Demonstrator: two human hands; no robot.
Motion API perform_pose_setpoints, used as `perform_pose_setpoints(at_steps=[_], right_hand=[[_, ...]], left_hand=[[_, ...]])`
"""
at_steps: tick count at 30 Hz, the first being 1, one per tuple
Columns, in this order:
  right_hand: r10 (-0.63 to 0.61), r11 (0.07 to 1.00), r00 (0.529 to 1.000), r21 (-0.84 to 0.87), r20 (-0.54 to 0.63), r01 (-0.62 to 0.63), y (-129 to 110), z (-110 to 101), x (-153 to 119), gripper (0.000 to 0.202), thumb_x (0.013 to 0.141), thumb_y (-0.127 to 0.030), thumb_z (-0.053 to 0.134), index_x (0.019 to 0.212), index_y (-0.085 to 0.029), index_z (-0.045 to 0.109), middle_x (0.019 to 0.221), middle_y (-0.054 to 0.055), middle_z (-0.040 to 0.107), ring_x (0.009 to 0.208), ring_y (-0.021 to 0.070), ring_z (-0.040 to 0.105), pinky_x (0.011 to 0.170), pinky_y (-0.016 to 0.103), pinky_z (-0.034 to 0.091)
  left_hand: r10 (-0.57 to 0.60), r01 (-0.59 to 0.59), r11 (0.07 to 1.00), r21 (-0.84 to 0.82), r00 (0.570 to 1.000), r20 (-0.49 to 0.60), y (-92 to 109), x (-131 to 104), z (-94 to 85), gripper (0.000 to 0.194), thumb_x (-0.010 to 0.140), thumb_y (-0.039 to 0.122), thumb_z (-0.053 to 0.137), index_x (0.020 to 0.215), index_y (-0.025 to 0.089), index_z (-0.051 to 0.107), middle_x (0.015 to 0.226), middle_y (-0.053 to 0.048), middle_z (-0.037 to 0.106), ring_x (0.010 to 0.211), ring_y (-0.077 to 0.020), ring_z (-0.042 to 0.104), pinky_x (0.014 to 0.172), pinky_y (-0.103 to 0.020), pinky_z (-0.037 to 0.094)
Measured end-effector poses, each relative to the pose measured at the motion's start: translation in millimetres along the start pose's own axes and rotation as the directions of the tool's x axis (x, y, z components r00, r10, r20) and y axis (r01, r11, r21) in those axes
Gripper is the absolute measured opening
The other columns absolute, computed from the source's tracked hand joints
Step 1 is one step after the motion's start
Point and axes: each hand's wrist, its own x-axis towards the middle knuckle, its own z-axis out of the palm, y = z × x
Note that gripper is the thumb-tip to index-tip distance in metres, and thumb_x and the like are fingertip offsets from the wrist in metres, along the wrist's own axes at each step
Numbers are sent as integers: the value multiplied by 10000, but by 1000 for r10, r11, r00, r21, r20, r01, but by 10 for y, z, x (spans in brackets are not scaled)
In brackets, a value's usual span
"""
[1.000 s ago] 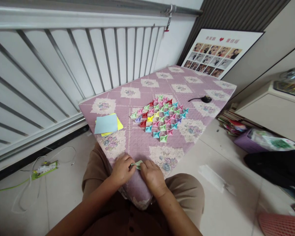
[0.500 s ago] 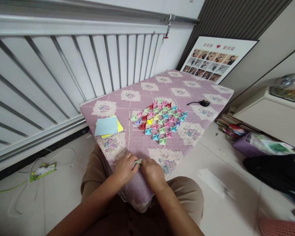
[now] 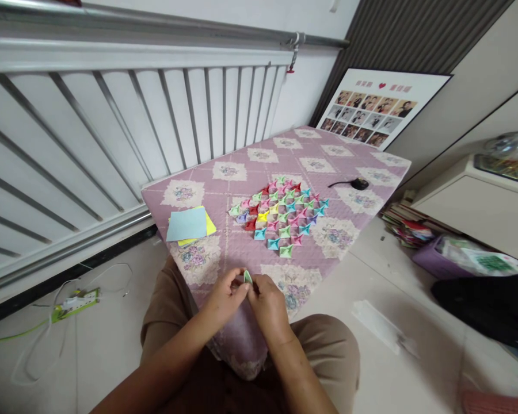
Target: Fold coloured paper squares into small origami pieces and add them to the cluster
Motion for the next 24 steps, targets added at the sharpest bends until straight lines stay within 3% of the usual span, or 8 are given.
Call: perform_pose_setpoints(at_steps=[3, 6, 8, 11, 13, 17, 24], right_hand=[[-38, 997, 999, -72, -5, 38, -38, -4, -20, 173, 860, -264, 461, 837, -201, 620, 767, 37, 620, 702, 166, 592, 648, 255, 417], [-61, 994, 998, -97, -30, 58, -44, -13, -13, 182, 868, -274, 457, 823, -197, 615, 740, 32, 603, 681, 159, 580, 637, 251, 408], [-47, 996, 997, -79, -64, 42, -41, -33, 2, 195, 872, -299, 461, 798, -193, 608, 716, 25, 594, 653, 148, 567, 621, 244, 401], [19, 999, 992, -24, -122, -22, -41, -84, 27, 236, 872, -350, 471, 749, -191, 596, 680, 15, 584, 611, 133, 538, 596, 234, 387], [82, 997, 986, 26, -146, -79, -47, -116, 40, 243, 859, -364, 488, 717, -192, 586, 655, 3, 571, 590, 124, 513, 586, 230, 378], [200, 971, 970, 159, -136, -178, -65, -122, 38, 222, 823, -360, 514, 683, -195, 566, 591, -29, 514, 548, 112, 461, 553, 221, 360], [252, 922, 968, 307, -16, -235, -75, -42, -19, 212, 814, -368, 524, 704, -194, 575, 597, -39, 492, 578, 115, 458, 560, 219, 367]], left_hand=[[21, -22, 1000, 9, 999, 32, -17, 17, 30, 290, 851, 193, 495, 1130, 228, 568, 1044, -37, 655, 949, -182, 618, 887, -340, 486], [136, -130, 989, 70, 987, -85, -11, -13, 47, 395, 848, 183, 498, 1242, 218, 489, 1263, -83, 553, 1190, -217, 506, 1030, -399, 399], [235, -212, 968, 131, 953, -192, 10, -62, 31, 471, 816, 172, 542, 1276, 202, 443, 1308, -109, 491, 1251, -233, 437, 1065, -426, 356], [341, -297, 937, 184, 895, -289, 52, -165, -24, 322, 786, 137, 570, 1098, 193, 517, 1107, -86, 543, 1111, -219, 505, 989, -408, 413], [374, -340, 924, 172, 897, -235, 65, -232, -47, 123, 811, 115, 533, 903, 196, 540, 909, -38, 557, 918, -175, 554, 854, -335, 466], [360, -351, 930, 106, 930, -75, 41, -284, -2, 120, 831, 86, 489, 811, 192, 542, 791, -8, 557, 763, -135, 539, 710, -256, 447], [189, -187, 982, 27, 974, -124, 4, -175, 67, 142, 816, 123, 531, 928, 201, 568, 847, -4, 591, 771, -131, 541, 735, -267, 450]])
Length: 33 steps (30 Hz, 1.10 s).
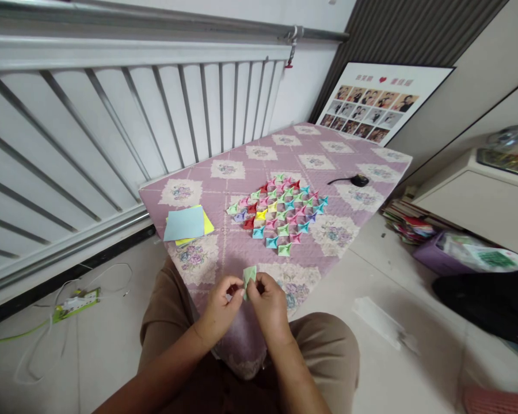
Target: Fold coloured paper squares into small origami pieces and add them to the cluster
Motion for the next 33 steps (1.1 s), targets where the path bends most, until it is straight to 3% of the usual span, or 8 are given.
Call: perform_pose_setpoints(at_steps=[7, 12, 16, 21, 24, 28, 33], right_hand=[[17, 1000, 1000, 23, 3, -17, -23, 12, 2, 203, 804, -371, 538, 713, -195, 580, 588, -35, 517, 555, 115, 471, 543, 221, 375], [4, 1000, 1000, -29, -10, -5, -66, 17, -4, 228, 803, -414, 539, 731, -202, 583, 596, -19, 564, 548, 126, 495, 541, 231, 390], [5, 998, 1000, -55, -16, -6, -90, 13, -9, 239, 801, -431, 535, 726, -208, 572, 601, -15, 577, 549, 135, 511, 550, 240, 401], [19, 998, 999, -54, -33, -21, -71, 26, 14, 184, 779, -393, 538, 750, -212, 543, 622, -21, 583, 564, 141, 534, 567, 247, 412], [68, 997, 996, -30, -63, -70, -9, 53, 44, 187, 764, -373, 538, 848, -206, 537, 618, -27, 585, 543, 151, 536, 547, 258, 415], [97, 991, 994, 93, -48, -92, 70, 112, 74, 237, 778, -376, 506, 921, -190, 539, 651, -7, 606, 573, 168, 549, 546, 272, 431], [94, 983, 996, 158, -10, -91, 71, 166, 82, 262, 791, -383, 489, 886, -165, 599, 660, 15, 621, 603, 170, 544, 552, 268, 430]], left_hand=[[-28, 27, 996, 84, 1000, 11, 12, -10, 77, 332, 745, 78, 562, 1045, 208, 503, 956, -28, 591, 899, -163, 577, 832, -314, 477], [-29, 33, 977, 209, 999, -18, 38, 28, 122, 266, 813, 97, 498, 1051, 212, 480, 970, -43, 593, 921, -183, 591, 840, -337, 488], [-16, 5, 947, 320, 999, 31, 40, 89, 86, 214, 862, 114, 453, 1056, 200, 481, 981, -61, 604, 930, -200, 592, 820, -340, 484], [-58, -32, 818, 574, 989, 138, 76, 210, 20, 138, 886, 161, 471, 1003, 197, 535, 882, -55, 618, 819, -208, 600, 722, -311, 471], [-7, -125, 722, 680, 982, 188, 111, 264, 6, 108, 902, 185, 460, 925, 194, 566, 851, -59, 611, 777, -215, 588, 677, -312, 459], [108, -232, 656, 719, 971, 215, 142, 281, -7, 104, 897, 182, 482, 882, 191, 584, 861, -65, 598, 812, -225, 561, 715, -334, 452], [169, -269, 620, 737, 963, 209, 130, 282, -24, 107, 896, 192, 500, 868, 204, 603, 839, -58, 583, 804, -227, 529, 725, -352, 438]])
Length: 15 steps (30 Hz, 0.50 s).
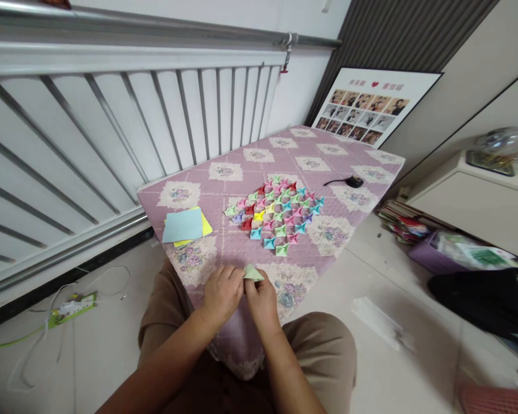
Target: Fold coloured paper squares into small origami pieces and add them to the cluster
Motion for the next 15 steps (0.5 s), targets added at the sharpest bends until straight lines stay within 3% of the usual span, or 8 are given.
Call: perform_pose_setpoints(at_steps=[9, 15], right_hand=[[24, 1000, 1000, 15, 4, -24, -10, 12, 13, 253, 780, -388, 485, 814, -170, 609, 565, -9, 567, 557, 160, 514, 514, 254, 411], [78, 992, 997, 94, 12, -79, -39, 18, 15, 234, 743, -371, 504, 813, -170, 601, 618, -14, 585, 556, 148, 503, 540, 260, 443]], left_hand=[[2, -2, 1000, 15, 1000, -14, -19, 74, 27, 110, 902, 218, 510, 871, 207, 615, 870, -57, 586, 821, -224, 519, 732, -348, 426], [28, -27, 1000, 3, 997, -66, -21, 40, 25, 114, 899, 208, 516, 869, 223, 625, 875, -54, 597, 821, -222, 514, 737, -356, 410]])
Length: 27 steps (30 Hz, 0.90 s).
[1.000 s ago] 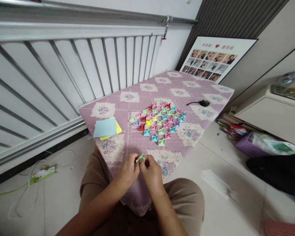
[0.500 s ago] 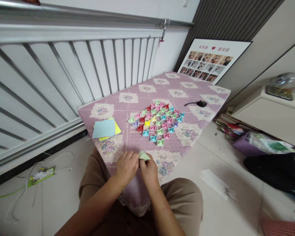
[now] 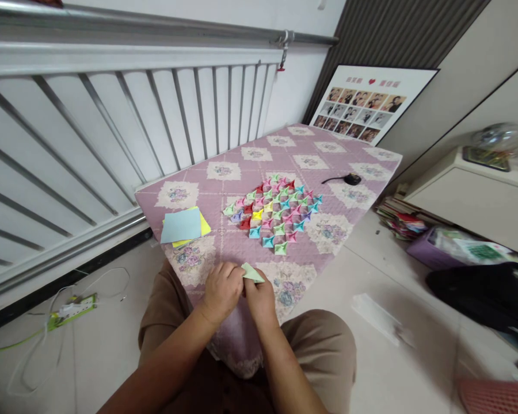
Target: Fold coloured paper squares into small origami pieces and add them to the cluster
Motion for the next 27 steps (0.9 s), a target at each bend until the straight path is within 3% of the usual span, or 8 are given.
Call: perform_pose_setpoints(at_steps=[9, 16, 23, 27], right_hand=[[-29, 999, 1000, -34, -11, 29, -39, 14, -21, 194, 712, -339, 494, 720, -180, 604, 574, -9, 576, 530, 148, 483, 512, 256, 407], [-100, 970, 994, -219, 41, 106, 9, -22, -35, 268, 754, -328, 466, 842, -168, 662, 693, 22, 661, 632, 172, 577, 608, 268, 443], [-270, 801, 956, -525, 112, 288, 90, -115, -34, 311, 831, -303, 437, 1013, -184, 660, 908, 85, 705, 800, 216, 655, 701, 305, 482], [-353, 697, 929, -630, 115, 343, 128, -132, -44, 408, 813, -215, 440, 1192, -142, 573, 987, 115, 681, 834, 224, 654, 718, 329, 509]], left_hand=[[-30, 30, 999, -28, 1000, -2, -24, 22, -28, 124, 874, 161, 514, 851, 215, 623, 865, -60, 590, 826, -214, 519, 765, -343, 422], [-165, 180, 962, -207, 982, 88, -52, 32, -28, 232, 819, 106, 476, 980, 215, 603, 938, -49, 592, 859, -197, 559, 769, -302, 447], [-181, 245, 928, -281, 955, 234, -89, 23, -58, 281, 807, 104, 482, 1032, 220, 604, 966, -55, 646, 869, -212, 602, 773, -315, 461], [-182, 270, 909, -316, 942, 282, -107, -8, -30, 365, 810, 92, 458, 1125, 218, 592, 968, -64, 673, 851, -218, 625, 791, -333, 476]])
